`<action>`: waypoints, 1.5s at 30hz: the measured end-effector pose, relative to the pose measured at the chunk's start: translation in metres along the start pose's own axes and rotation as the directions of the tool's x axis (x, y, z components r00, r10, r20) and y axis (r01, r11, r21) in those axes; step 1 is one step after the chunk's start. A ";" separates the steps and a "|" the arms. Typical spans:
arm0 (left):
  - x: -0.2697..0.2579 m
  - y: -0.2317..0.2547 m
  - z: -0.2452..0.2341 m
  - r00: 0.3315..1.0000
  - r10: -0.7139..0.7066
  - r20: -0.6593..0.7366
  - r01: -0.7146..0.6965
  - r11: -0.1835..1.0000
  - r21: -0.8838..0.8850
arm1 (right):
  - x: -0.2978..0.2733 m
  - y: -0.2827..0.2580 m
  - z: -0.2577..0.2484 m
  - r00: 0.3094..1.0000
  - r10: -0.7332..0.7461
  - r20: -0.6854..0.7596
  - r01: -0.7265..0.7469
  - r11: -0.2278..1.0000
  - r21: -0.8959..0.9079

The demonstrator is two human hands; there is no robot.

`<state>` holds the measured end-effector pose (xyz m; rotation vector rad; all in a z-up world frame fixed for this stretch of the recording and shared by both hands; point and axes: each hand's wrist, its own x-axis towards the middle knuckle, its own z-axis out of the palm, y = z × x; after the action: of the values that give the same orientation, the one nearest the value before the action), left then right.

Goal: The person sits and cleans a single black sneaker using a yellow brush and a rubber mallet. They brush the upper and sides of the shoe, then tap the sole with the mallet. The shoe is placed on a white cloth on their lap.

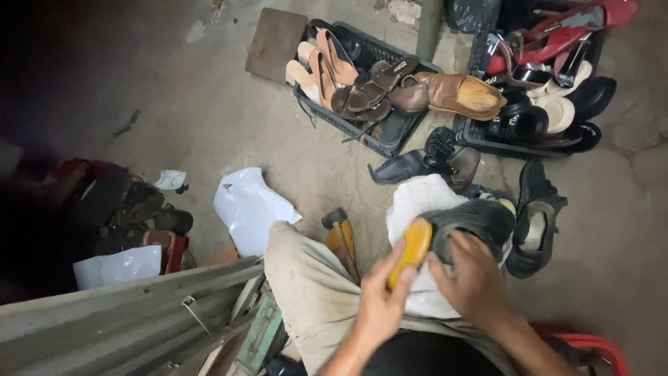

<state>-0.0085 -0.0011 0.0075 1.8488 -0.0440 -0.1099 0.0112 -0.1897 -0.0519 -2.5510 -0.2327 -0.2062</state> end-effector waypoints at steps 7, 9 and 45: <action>0.024 -0.004 -0.002 0.993 0.018 -0.116 -0.018 1.000 -0.001 | 0.005 -0.023 -0.014 0.958 -0.282 -0.052 0.279 0.959 -0.057; 0.009 0.016 0.001 0.996 0.080 -0.048 -0.082 0.996 -0.035 | 0.010 -0.016 -0.019 0.982 -0.170 0.083 0.165 0.984 0.062; 0.038 -0.016 -0.016 0.975 0.224 -0.013 -0.212 0.940 0.268 | -0.013 0.021 0.007 0.969 -0.097 0.225 0.079 0.993 0.090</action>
<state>0.0302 0.0156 -0.0053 2.1000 -0.2437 0.0957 0.0038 -0.2050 -0.0714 -2.4839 -0.4344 0.0649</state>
